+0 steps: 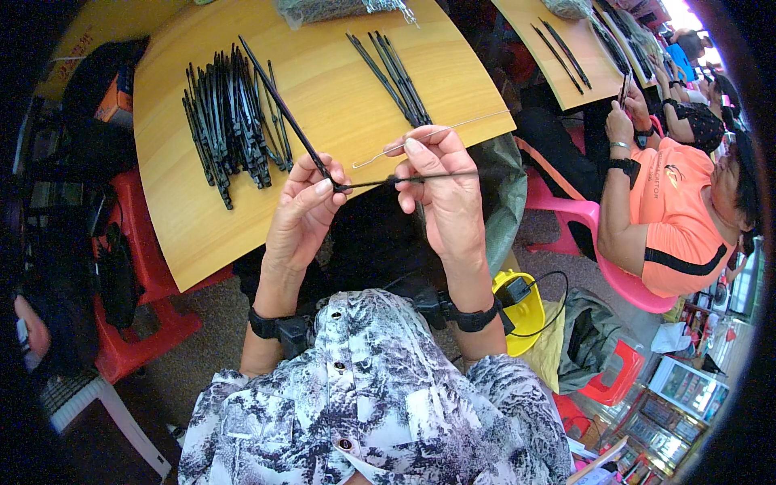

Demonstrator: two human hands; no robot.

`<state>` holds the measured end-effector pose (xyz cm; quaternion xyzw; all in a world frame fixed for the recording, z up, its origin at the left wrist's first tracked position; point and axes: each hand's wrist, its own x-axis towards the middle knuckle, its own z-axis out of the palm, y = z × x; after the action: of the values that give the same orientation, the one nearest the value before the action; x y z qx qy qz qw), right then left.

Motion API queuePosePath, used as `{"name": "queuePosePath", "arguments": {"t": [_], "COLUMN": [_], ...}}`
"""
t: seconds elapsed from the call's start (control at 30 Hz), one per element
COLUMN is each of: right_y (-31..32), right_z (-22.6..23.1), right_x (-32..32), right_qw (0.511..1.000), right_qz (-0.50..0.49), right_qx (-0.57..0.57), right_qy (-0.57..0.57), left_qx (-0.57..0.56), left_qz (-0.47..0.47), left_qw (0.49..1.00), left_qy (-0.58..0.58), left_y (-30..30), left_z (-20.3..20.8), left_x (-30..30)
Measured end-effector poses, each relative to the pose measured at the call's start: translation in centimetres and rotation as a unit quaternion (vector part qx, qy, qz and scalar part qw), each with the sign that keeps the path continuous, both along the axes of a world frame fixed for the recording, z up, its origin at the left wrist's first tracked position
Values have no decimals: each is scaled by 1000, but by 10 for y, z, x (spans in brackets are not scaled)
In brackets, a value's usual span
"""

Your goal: The recorder attaches small translucent parts to black plastic rods while seated at an assembly table in a manufacturing facility.

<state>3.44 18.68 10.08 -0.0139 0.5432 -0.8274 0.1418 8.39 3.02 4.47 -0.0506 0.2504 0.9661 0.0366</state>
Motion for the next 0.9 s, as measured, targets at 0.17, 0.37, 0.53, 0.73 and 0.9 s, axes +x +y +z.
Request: {"name": "queuePosePath", "arguments": {"t": [0.17, 0.37, 0.53, 0.73, 0.9], "right_y": [0, -7, -5, -2, -3], "right_z": [1, -3, -5, -5, -5], "right_x": [1, 2, 0, 0, 1], "right_qw": [1000, 999, 999, 998, 997], "right_qz": [18, 42, 39, 39, 53], "right_qx": [-15, -10, 10, 0, -4], "right_qy": [-15, -14, -21, -54, -47], "left_qx": [-26, -62, -70, -73, -75], "left_qz": [-10, -20, -21, -24, -23], "left_qw": [999, 998, 997, 997, 997], "left_qy": [21, 7, -2, 0, -8], "left_y": [-2, 1, 3, 3, 5], "left_z": [-1, 2, 3, 4, 4], "left_x": [-1, 1, 2, 1, 2]}}
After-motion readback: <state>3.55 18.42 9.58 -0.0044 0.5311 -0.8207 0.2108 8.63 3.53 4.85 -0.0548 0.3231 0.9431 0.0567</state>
